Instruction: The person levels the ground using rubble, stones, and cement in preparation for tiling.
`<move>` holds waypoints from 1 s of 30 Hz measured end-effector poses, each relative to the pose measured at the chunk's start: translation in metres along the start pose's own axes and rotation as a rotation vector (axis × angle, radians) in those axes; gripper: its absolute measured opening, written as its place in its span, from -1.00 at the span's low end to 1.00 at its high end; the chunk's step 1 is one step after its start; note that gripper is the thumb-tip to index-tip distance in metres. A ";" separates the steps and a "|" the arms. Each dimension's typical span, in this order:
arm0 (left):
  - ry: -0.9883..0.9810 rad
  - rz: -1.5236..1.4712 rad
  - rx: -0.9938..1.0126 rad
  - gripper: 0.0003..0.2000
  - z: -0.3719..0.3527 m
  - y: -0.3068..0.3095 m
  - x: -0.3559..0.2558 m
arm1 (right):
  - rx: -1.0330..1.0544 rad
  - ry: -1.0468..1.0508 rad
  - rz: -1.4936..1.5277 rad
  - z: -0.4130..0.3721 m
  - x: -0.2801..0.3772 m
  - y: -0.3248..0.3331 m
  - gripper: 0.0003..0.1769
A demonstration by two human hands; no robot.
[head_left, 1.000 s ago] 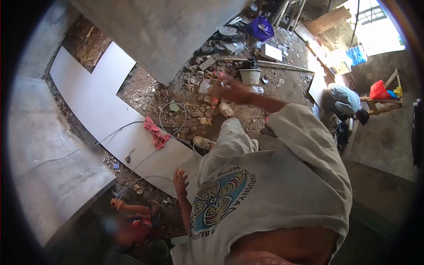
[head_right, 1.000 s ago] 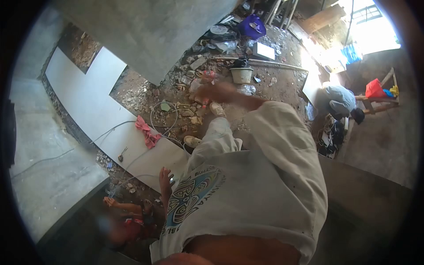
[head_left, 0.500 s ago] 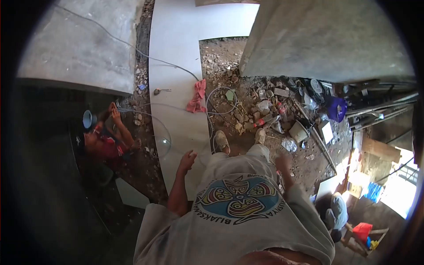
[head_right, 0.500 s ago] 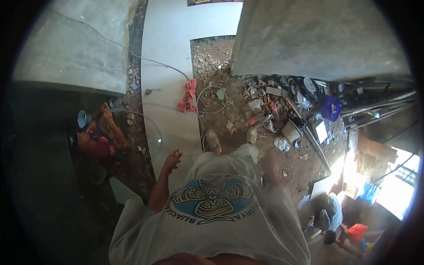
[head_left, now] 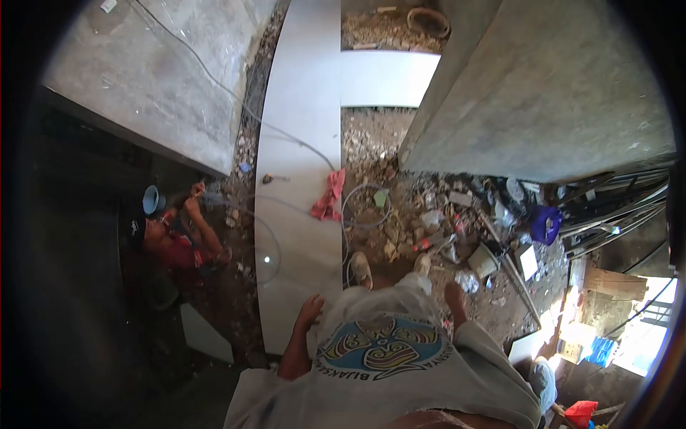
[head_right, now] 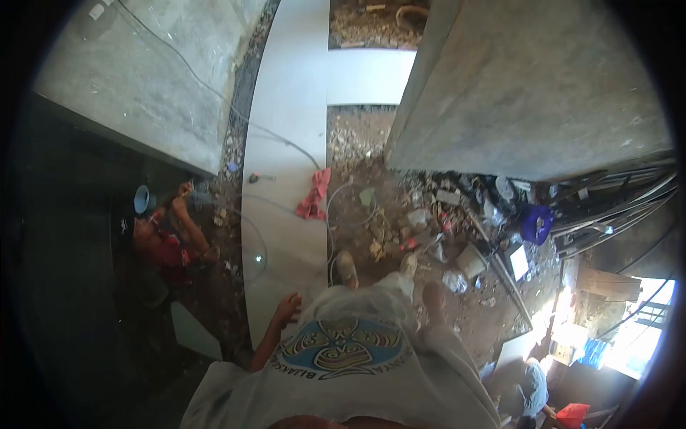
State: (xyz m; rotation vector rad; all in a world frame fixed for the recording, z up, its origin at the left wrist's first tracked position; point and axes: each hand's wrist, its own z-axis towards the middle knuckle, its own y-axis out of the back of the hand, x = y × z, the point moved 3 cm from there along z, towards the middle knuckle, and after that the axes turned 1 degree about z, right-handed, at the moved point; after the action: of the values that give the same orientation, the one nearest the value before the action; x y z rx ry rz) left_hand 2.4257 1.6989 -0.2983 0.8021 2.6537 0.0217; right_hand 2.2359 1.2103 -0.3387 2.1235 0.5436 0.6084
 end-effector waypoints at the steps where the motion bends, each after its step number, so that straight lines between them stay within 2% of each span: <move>1: 0.015 0.006 0.000 -0.26 -0.009 0.004 0.003 | 0.022 0.094 -0.017 -0.007 0.009 0.001 -0.57; 3: 0.047 0.020 -0.015 -0.27 -0.017 0.012 0.009 | -0.243 0.172 0.207 -0.025 0.027 0.003 -0.59; 5: 0.072 -0.017 -0.032 -0.28 -0.010 0.019 0.019 | -0.041 0.003 0.161 -0.033 0.061 0.021 -0.63; 8: 0.046 -0.085 -0.086 -0.29 0.003 0.021 0.011 | 0.075 0.042 -0.067 -0.042 0.107 0.050 -0.76; 11: -0.037 -0.174 -0.075 -0.28 0.015 0.014 -0.019 | -0.033 0.163 -0.072 -0.050 0.131 0.072 -0.76; 12: -0.074 -0.158 -0.057 -0.29 0.017 0.011 -0.031 | -0.190 0.224 -0.064 -0.054 0.136 0.079 -0.76; 15: -0.195 -0.103 -0.038 -0.30 0.027 0.003 -0.063 | -0.397 0.296 0.148 -0.028 0.117 0.060 -0.77; 16: -0.233 -0.089 -0.048 -0.30 0.033 0.000 -0.071 | -0.414 0.378 0.252 -0.035 0.131 0.077 -0.76; 18: -0.323 -0.033 -0.099 -0.33 0.024 -0.004 -0.096 | -0.409 0.398 0.161 -0.014 0.116 0.057 -0.71; 19: -0.436 0.007 -0.166 -0.36 0.028 -0.006 -0.101 | -0.420 0.404 0.144 -0.002 0.101 0.043 -0.69; 21: -0.421 -0.007 -0.178 -0.37 0.027 -0.006 -0.104 | -0.490 0.632 -0.088 0.009 0.091 0.028 -0.61; 24: -0.384 -0.063 -0.224 -0.39 0.017 -0.001 -0.094 | -0.258 0.409 -0.073 0.007 0.082 0.017 -0.64; 26: -0.333 -0.075 -0.241 -0.39 0.020 0.001 -0.074 | -0.068 0.314 -0.026 -0.011 0.098 0.034 -0.64; 30: -0.108 -0.089 -0.193 -0.39 0.000 0.009 -0.038 | -0.030 0.213 -0.073 -0.010 0.104 0.036 -0.62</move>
State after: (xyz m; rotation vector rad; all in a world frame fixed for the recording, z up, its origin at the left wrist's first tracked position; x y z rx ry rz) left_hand 2.4598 1.6866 -0.2842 0.6041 2.5352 0.2025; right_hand 2.3180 1.2559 -0.2798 2.0138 0.7214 0.8022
